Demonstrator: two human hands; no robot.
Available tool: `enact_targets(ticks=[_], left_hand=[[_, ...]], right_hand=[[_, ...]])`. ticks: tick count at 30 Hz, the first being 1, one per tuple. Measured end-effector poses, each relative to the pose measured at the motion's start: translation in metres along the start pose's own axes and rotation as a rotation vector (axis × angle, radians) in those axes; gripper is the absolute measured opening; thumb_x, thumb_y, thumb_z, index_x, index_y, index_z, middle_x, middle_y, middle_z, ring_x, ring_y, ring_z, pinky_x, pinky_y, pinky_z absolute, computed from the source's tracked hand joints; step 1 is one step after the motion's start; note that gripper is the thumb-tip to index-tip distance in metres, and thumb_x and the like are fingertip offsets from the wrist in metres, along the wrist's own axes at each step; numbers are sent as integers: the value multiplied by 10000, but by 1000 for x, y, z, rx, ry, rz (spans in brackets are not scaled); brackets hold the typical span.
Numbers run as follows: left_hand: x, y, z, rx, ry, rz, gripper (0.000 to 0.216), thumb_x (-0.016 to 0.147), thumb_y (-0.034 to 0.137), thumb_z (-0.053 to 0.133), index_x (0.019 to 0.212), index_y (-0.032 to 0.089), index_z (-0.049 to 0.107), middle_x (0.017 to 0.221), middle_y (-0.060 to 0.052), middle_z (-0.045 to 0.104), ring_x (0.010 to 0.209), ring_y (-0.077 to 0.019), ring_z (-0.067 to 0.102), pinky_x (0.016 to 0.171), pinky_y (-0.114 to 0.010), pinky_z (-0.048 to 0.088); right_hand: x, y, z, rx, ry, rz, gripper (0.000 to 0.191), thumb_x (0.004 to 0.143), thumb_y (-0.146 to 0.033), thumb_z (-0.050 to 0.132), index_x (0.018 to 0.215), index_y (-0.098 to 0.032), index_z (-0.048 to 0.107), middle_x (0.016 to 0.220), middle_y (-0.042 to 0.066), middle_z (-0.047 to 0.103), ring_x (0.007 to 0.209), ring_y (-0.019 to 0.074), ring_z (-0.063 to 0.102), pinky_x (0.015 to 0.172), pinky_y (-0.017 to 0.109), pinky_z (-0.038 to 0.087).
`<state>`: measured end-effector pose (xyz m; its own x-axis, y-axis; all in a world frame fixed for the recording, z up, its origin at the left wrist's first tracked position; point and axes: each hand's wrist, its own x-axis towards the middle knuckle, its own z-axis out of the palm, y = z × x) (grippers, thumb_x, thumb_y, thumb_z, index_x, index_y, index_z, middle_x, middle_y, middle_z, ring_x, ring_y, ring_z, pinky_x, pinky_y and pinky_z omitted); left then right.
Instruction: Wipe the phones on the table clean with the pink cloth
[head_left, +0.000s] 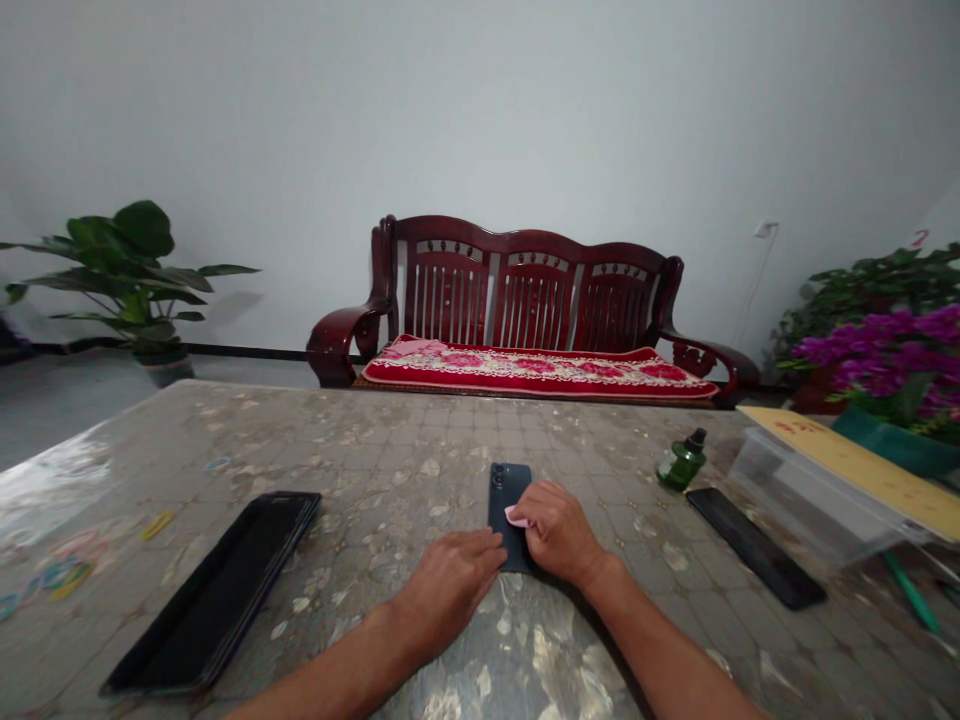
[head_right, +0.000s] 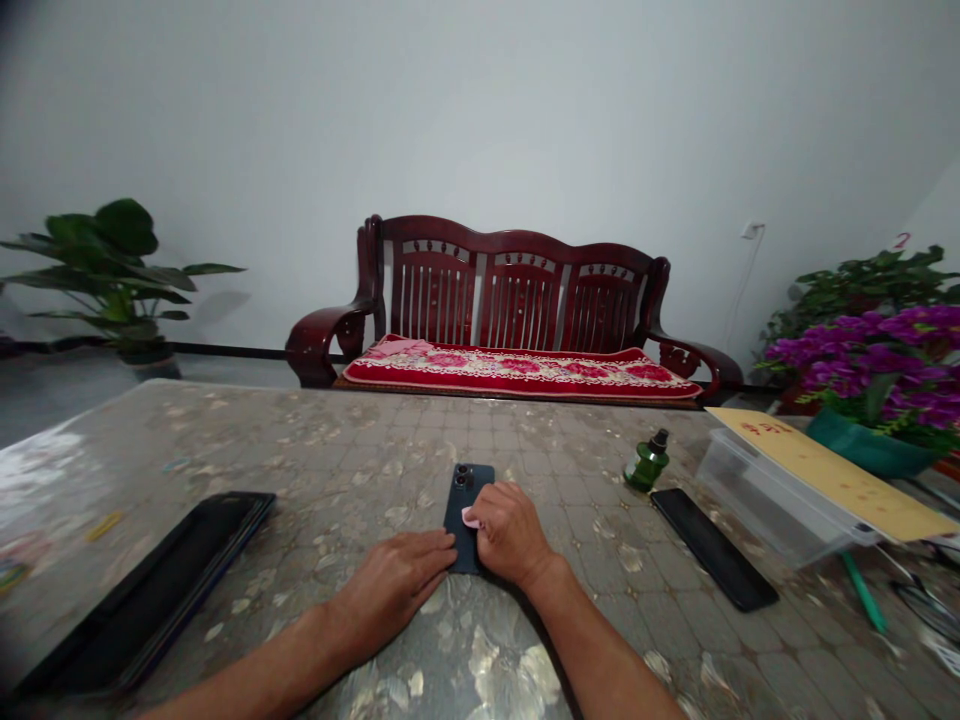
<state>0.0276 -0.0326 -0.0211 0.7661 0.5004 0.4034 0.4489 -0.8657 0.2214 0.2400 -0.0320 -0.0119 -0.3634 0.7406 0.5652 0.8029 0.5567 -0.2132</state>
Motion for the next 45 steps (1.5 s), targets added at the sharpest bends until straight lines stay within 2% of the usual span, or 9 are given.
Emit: enact_targets(ticks=[5,11,13,22,32,39,45], left_hand=[[0,0,1,-1,-5,-1,250,918,111,504,1051,199,696,1135,-82,727,1024,-230,696,909,-372,561],[3,3,-4,-76,-18,-7,224,944,126,476,985,210,680,984,-51,730,923,-195,702,875,-306,550],[3,3,-4,-80,-15,-4,225,953,134,472,992,215,677,980,-48,726,918,-191,700,874,-296,545],[1,1,-3,6,13,20,241,923,119,495,1010,192,707,1087,-86,741,994,-225,707,890,-355,570],[1,1,-2,-22,-25,0,248,911,111,521,1060,203,697,1140,-74,727,1014,-226,702,919,-363,560],[-3,-5,3,-25,48,8,238,929,154,526,1076,216,703,1145,-73,730,1011,-230,706,905,-373,567],[-3,-9,1,-123,112,-43,282,936,155,490,1128,239,680,1107,-39,744,987,-184,710,903,-319,566]], right_hand=[[-1,3,0,-37,26,78,233,806,-27,519,724,-199,654,690,25,594,725,173,525,703,301,362],[4,-15,3,28,-66,-77,270,773,-11,519,848,-211,685,805,33,646,800,181,531,725,302,366],[6,-18,3,37,-80,-86,268,790,-20,523,868,-211,694,826,36,658,810,183,531,732,303,370],[3,9,-1,-71,37,80,286,757,34,509,757,-195,680,722,27,622,735,171,526,710,290,369],[-1,0,-6,-6,-114,-89,220,692,-22,531,688,-213,640,690,10,554,708,167,498,664,289,337],[0,-1,-2,-5,-28,-10,315,699,24,502,807,-209,684,787,29,637,784,178,536,740,294,379],[0,0,-6,16,-104,-88,239,696,-19,548,724,-217,679,703,10,594,714,167,527,683,285,363]])
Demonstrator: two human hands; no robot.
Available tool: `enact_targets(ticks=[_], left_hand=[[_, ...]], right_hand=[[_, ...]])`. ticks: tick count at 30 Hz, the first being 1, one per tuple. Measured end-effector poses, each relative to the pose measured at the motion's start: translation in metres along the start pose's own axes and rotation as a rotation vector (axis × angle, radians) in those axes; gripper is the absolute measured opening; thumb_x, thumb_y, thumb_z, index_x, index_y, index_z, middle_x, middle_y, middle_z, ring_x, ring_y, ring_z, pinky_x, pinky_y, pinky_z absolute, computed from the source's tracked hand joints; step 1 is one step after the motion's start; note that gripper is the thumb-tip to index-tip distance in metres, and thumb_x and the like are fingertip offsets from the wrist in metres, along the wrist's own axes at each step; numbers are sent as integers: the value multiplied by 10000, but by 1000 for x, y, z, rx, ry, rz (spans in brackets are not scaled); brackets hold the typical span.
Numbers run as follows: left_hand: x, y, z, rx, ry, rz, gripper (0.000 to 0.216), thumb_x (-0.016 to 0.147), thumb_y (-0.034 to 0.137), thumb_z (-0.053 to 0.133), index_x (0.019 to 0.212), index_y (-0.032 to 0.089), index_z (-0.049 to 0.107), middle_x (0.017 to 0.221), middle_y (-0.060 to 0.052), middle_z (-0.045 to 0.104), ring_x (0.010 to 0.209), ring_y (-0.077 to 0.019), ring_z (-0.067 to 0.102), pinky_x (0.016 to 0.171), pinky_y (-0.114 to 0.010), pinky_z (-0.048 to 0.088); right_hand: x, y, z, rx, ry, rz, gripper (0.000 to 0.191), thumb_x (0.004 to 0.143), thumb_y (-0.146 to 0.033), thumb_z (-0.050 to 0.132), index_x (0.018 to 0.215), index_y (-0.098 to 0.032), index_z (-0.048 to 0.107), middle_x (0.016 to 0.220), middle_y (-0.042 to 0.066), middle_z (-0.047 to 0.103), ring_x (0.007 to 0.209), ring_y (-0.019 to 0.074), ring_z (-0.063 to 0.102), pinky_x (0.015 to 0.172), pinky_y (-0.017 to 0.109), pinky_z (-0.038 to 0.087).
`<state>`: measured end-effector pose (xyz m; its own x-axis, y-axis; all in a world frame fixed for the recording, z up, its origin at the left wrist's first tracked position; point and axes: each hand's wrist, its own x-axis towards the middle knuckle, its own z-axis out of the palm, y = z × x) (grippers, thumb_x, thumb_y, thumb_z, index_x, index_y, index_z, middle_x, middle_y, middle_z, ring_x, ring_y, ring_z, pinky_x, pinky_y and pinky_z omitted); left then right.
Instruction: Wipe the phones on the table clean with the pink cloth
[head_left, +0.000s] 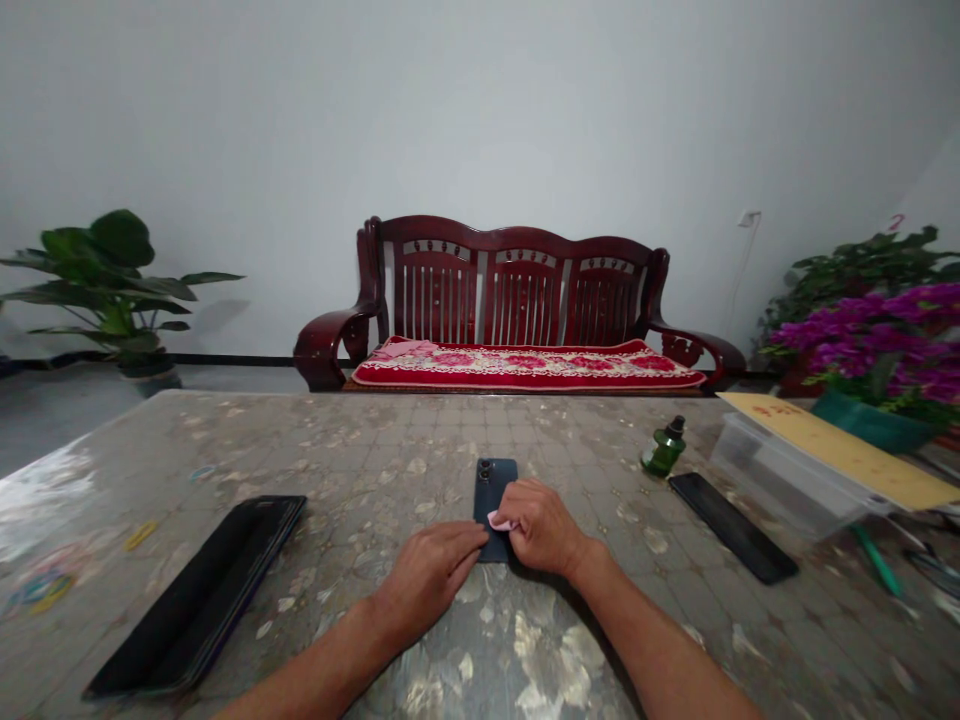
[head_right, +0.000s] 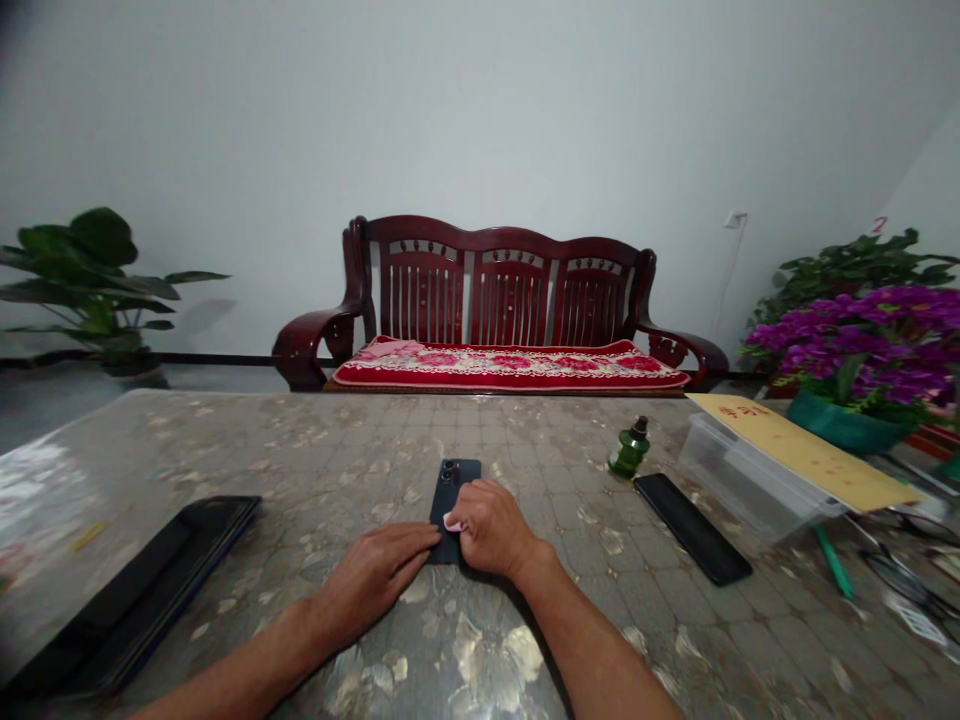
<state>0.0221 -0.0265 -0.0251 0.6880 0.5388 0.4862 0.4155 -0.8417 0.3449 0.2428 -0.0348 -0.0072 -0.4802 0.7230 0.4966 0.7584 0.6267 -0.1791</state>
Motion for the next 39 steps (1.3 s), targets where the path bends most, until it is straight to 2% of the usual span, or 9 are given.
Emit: enact_targets(ticks=[5,11,16,19,22,27,34,37,39], left_hand=[[3,-1,-3,-23,1,-44,345,903,148,503,1203,244,643,1148,-38,727,1030,-186,688,939,-329,547],[15,-9,-7,-12,-107,-57,430,848,66,472,1203,231,649,1166,-48,716,1059,-187,666,967,-344,522],[39,-29,-10,165,-151,29,602,708,-52,455,1217,202,651,1268,-90,663,1211,-232,584,1071,-436,441],[61,-38,-10,233,-275,109,693,673,-54,526,1318,195,575,1399,-130,558,1337,-303,466,1092,-490,401],[80,-43,-10,212,-461,180,828,620,9,667,1401,220,488,1471,-163,466,1349,-360,438,1086,-502,397],[101,-41,-12,243,-651,197,849,664,105,721,1447,236,419,1506,-164,400,1364,-364,405,1101,-467,369],[121,-24,-22,350,-747,100,853,625,231,746,1422,273,447,1392,-158,490,1221,-397,488,972,-490,446],[122,-19,-27,386,-735,-67,850,585,314,788,1380,314,487,1308,-144,542,1171,-418,512,911,-528,464],[117,-16,-31,392,-728,-218,820,566,387,820,1328,283,537,1257,-156,561,1137,-425,538,883,-533,472]], right_hand=[[-1,2,0,-12,52,26,229,716,-30,559,753,-215,688,726,14,617,743,171,527,707,295,357],[-2,2,1,-24,35,-46,184,693,-57,591,719,-219,674,696,13,602,717,177,497,673,304,326],[-4,7,6,73,199,46,230,741,-51,529,755,-214,692,734,28,646,741,176,540,726,302,377],[-4,14,8,143,349,154,273,736,-37,496,767,-208,707,736,34,662,746,177,567,747,303,411],[-5,23,8,216,455,288,297,708,-33,486,743,-211,722,729,37,674,758,183,591,741,293,442],[-5,31,9,369,552,475,316,637,-45,477,714,-211,734,717,32,686,720,173,612,674,256,465],[-4,31,10,411,545,560,298,650,-95,474,701,-214,742,709,26,691,713,168,622,660,243,460],[-4,32,11,417,547,602,288,634,-107,478,690,-214,740,712,26,693,708,172,621,657,247,463],[-4,33,11,425,552,623,280,625,-112,481,683,-210,737,714,27,694,713,176,623,662,251,465]])
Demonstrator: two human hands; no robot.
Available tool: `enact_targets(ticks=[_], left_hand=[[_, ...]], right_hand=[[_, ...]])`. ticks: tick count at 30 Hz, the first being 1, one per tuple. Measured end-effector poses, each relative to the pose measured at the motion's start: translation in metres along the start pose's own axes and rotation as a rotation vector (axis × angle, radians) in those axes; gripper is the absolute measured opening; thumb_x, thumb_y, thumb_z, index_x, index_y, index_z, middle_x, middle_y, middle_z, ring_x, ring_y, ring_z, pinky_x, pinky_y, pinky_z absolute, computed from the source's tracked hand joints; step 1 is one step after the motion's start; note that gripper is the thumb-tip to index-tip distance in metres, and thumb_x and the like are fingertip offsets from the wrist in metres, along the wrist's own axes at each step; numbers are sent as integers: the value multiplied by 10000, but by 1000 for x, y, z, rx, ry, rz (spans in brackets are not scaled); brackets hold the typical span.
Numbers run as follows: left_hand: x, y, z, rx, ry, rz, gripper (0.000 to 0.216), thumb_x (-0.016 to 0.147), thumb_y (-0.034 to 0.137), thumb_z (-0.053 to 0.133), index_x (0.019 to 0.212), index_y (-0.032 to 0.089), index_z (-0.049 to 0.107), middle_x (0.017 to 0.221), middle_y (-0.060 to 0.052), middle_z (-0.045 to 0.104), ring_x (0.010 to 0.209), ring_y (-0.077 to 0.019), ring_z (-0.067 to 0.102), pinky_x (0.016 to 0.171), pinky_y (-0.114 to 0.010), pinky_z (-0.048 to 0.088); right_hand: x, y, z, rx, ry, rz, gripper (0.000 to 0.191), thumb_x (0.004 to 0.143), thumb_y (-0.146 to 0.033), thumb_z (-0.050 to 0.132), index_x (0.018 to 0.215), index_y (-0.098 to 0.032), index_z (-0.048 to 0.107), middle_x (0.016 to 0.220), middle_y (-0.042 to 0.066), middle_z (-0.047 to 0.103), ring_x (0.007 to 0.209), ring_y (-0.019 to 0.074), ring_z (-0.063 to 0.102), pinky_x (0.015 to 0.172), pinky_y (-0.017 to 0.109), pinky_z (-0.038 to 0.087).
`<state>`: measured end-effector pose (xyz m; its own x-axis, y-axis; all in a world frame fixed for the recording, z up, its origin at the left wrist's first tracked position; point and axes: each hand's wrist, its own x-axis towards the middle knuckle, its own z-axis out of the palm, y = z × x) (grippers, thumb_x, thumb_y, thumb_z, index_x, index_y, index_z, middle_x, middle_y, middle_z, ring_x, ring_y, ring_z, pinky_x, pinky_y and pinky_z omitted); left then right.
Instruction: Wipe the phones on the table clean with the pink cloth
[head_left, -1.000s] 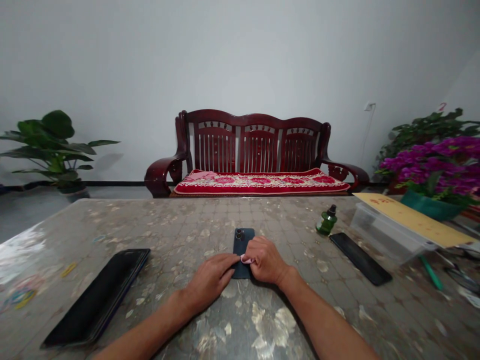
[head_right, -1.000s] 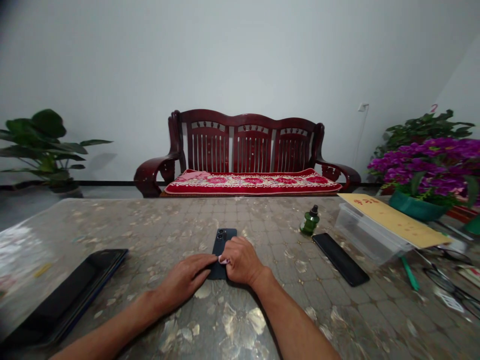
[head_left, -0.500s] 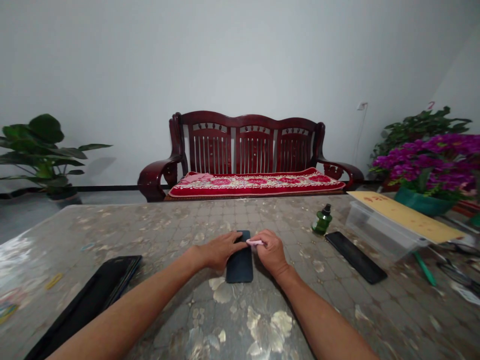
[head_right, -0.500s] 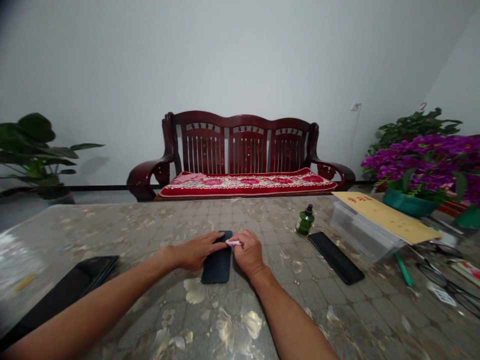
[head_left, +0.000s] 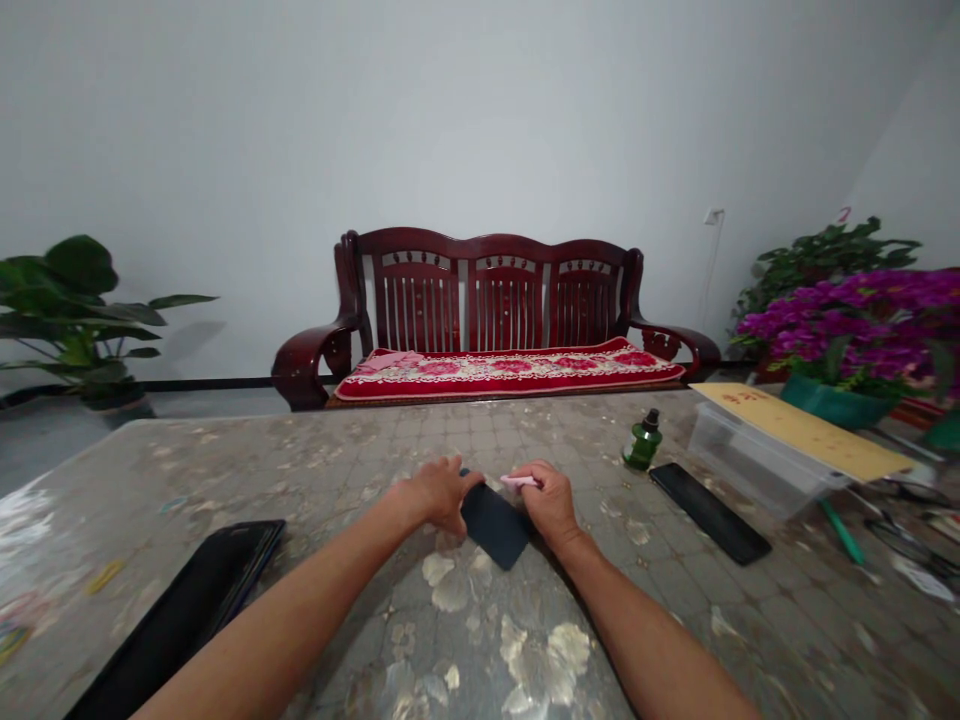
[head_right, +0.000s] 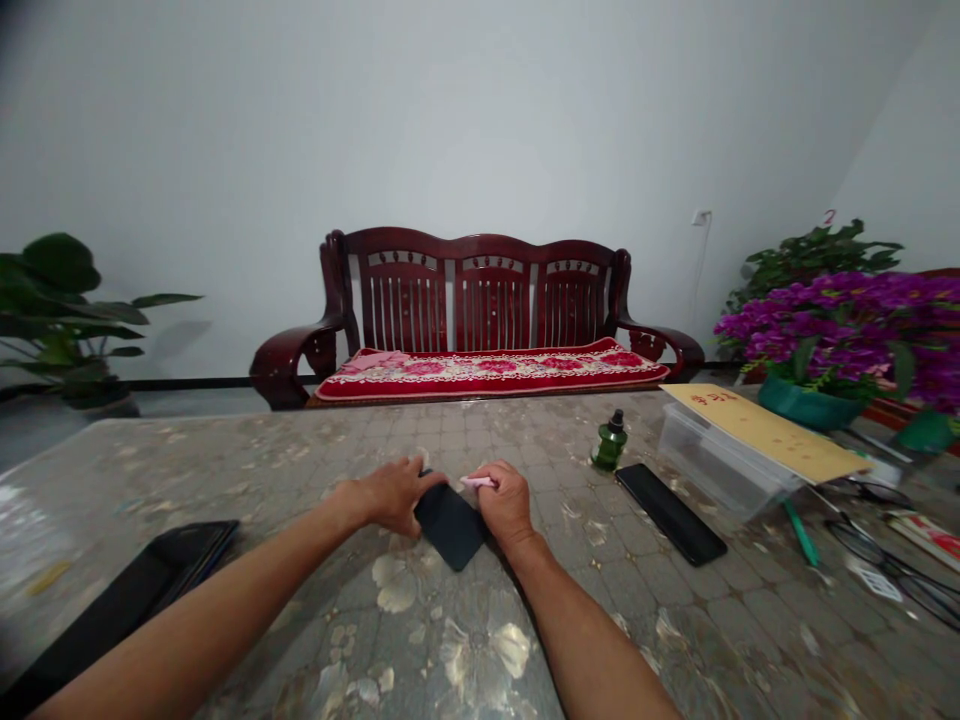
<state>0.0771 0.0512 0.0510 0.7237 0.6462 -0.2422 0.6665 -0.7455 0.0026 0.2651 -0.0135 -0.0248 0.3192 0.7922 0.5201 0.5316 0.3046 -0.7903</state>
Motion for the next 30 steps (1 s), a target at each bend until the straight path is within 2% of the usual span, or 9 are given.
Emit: enact_targets(ticks=[2,6,9,14,19,30], left_hand=[[-9,-1,5,-64,-3,-108,803,562,450,839,1283,220,568,1226,-180,566,1122,-424,554,875,-508,478],[-29,-4,28,-99,106,-167,723,724,512,730,1320,170,505,1252,-181,525,1155,-361,537,924,-436,454],[-41,-5,46,-184,296,-132,584,750,470,714,1225,168,558,1227,-147,532,1151,-316,528,967,-389,427],[-49,4,63,-217,426,-234,479,755,493,681,1091,164,591,1082,-116,573,1040,-308,569,905,-394,449],[-46,10,66,-228,462,-279,488,773,504,664,1121,172,583,1084,-116,583,1026,-307,585,902,-392,450],[-42,4,62,-253,427,-266,446,792,496,660,1104,189,578,1106,-108,575,1004,-286,610,848,-354,478]], right_hand=[[0,1,0,4,0,9,285,621,-110,476,687,-205,737,718,28,692,713,176,625,665,253,464],[0,0,0,-11,-48,-23,313,613,-81,464,700,-203,739,725,30,688,706,169,621,656,249,458],[-2,-5,0,-59,-88,-106,325,613,-52,465,703,-209,735,720,30,679,729,173,615,684,257,457],[-8,-14,-1,-184,-187,-313,307,662,-25,493,725,-218,724,724,24,673,760,177,591,747,281,429],[-10,-12,2,-303,-265,-431,294,626,-29,509,744,-208,710,731,29,662,744,183,560,747,296,398],[-11,-17,2,-425,-288,-509,257,627,-48,510,753,-196,678,726,41,605,746,192,509,722,309,358]])
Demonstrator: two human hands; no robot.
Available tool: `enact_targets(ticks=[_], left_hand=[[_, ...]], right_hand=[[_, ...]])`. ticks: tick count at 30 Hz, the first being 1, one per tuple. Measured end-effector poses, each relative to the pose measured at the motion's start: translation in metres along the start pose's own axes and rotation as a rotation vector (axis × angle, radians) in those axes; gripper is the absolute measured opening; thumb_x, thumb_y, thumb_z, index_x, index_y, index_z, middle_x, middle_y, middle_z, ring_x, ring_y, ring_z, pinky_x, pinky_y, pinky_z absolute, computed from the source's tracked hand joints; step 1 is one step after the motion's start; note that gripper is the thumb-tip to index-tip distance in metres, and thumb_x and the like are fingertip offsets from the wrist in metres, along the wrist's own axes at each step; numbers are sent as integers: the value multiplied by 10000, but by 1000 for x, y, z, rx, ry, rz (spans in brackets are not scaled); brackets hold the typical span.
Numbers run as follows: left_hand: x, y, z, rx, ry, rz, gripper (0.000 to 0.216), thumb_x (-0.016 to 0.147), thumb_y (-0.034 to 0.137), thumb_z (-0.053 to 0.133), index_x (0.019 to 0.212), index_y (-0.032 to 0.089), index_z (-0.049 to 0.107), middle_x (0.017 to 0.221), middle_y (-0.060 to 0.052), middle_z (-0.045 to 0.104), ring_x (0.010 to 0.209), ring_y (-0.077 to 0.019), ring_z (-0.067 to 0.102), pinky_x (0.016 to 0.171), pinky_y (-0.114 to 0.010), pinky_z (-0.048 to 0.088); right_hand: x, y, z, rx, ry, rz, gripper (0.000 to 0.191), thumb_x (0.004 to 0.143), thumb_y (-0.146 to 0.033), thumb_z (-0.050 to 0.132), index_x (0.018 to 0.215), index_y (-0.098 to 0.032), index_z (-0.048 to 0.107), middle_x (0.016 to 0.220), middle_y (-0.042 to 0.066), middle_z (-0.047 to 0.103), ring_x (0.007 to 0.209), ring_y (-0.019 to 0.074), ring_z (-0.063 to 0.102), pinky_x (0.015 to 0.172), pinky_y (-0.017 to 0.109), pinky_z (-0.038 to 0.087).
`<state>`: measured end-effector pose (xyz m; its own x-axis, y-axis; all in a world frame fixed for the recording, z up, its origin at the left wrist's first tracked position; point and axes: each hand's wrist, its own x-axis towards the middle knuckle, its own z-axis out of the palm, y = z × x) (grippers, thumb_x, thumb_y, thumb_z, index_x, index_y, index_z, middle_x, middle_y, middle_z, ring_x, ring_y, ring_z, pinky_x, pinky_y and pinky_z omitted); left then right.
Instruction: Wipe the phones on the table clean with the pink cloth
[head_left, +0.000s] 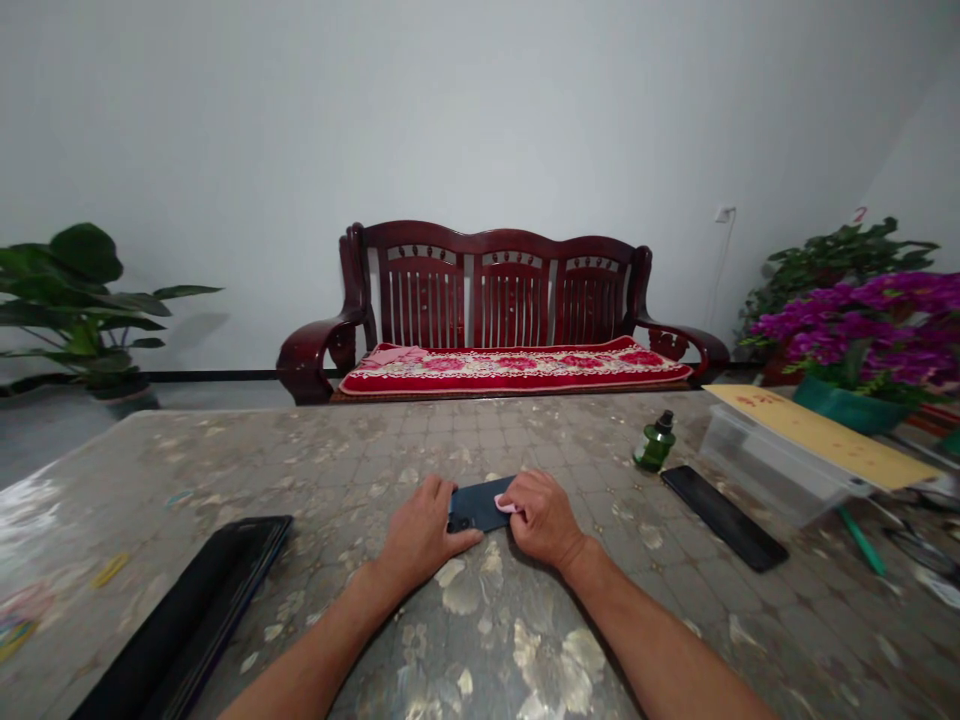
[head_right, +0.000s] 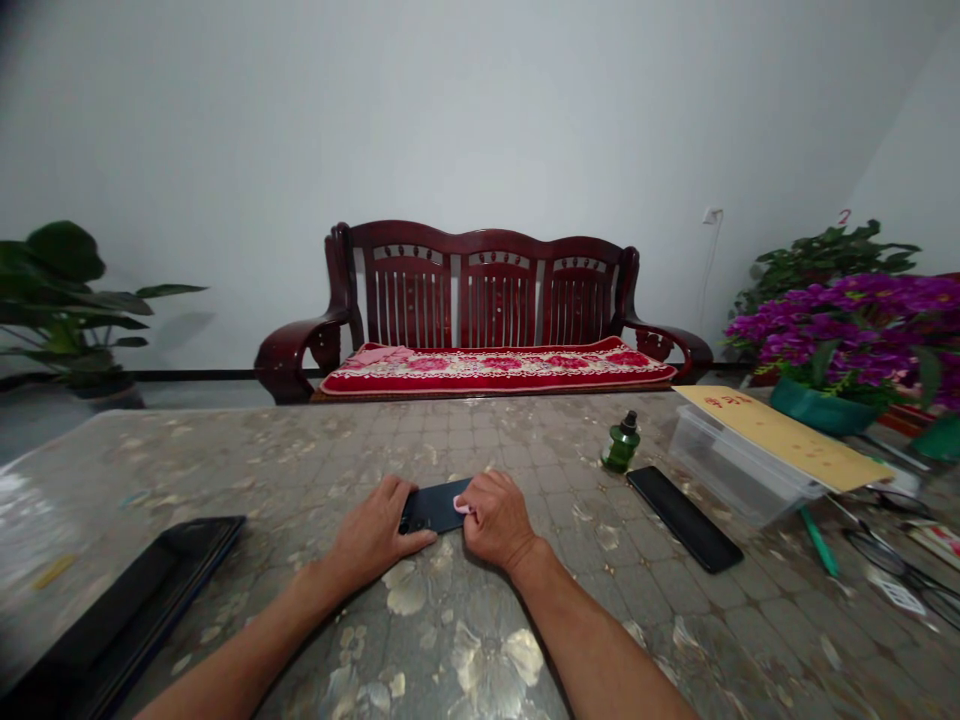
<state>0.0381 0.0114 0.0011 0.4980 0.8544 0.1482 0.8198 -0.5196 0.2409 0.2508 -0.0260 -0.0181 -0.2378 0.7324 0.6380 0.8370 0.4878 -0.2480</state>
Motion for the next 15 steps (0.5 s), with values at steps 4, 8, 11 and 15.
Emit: enact_targets(ticks=[4,8,11,15], left_hand=[[-1,-4,-1,-44,-21,32,491,785,478,661,1183,205,568,1149,-103,568,1044,-285,602,879,-352,473],[0,-11,-1,-111,-9,108,528,762,420,673,1236,213,565,1160,-100,572,1060,-280,597,937,-361,453],[1,-15,-1,-144,12,160,511,748,404,685,1207,200,591,1122,-99,582,1050,-280,594,945,-360,452],[1,-18,0,-153,19,170,509,745,397,684,1207,202,595,1114,-96,584,1044,-282,589,940,-372,458]], right_hand=[[-1,-4,-3,-37,-32,-9,265,618,-58,513,778,-197,672,750,42,600,763,195,503,720,312,347],[-1,-6,-6,-62,-68,-10,267,643,-60,516,809,-199,672,780,42,600,789,197,500,735,315,349],[-1,-7,-7,-74,-92,-10,264,670,-56,517,827,-201,672,793,42,601,806,199,501,747,318,352],[-2,-7,-7,-80,-114,-14,256,692,-59,524,843,-201,674,805,46,603,821,202,500,755,320,354]])
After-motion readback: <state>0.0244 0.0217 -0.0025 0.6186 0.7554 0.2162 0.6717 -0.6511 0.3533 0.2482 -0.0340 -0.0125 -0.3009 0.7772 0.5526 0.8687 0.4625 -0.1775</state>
